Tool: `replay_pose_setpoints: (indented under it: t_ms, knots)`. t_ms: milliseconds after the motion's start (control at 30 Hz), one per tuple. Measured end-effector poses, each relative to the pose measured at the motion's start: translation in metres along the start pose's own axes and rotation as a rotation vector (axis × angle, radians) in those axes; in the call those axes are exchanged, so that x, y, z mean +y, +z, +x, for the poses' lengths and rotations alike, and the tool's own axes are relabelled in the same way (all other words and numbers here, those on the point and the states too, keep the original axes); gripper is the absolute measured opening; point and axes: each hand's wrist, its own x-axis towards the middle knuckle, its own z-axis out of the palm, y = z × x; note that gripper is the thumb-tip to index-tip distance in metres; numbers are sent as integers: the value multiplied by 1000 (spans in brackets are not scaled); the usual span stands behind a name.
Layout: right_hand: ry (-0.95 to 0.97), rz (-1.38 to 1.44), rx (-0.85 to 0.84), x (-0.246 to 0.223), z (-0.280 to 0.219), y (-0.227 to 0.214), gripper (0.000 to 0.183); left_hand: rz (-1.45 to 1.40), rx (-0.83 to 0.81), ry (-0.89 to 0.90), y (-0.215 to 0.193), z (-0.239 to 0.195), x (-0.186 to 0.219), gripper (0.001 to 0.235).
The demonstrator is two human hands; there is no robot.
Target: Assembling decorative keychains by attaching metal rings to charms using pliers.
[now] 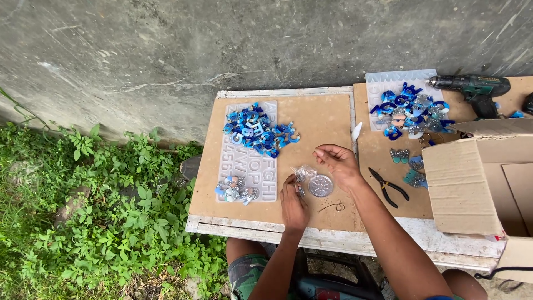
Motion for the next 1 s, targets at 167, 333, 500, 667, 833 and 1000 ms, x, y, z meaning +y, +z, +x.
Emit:
replay_pose_setpoints:
  t_ms: [167,333,500,667,833,1000]
  knots:
    - [63,270,78,-10,-13,-13,14,12,6,-2,8,-4,-14,17]
    - [48,403,116,-36,-27,-16,7,24,34,17,10,1,-14,22]
    - [6,151,187,-34,-45,-26,7,36,29,11,12,-3,-19,25]
    - [-123,-473,157,-31,-58,-37,6,46,63,42,9,-1,-15,24]
    - [-346,-933,-34,3,-63,-47,10,118,74,145,25,-14,-35,21]
    - [-352,-1187,-74,10,-75,-38,9,101,25,165,18,-13,-26,21]
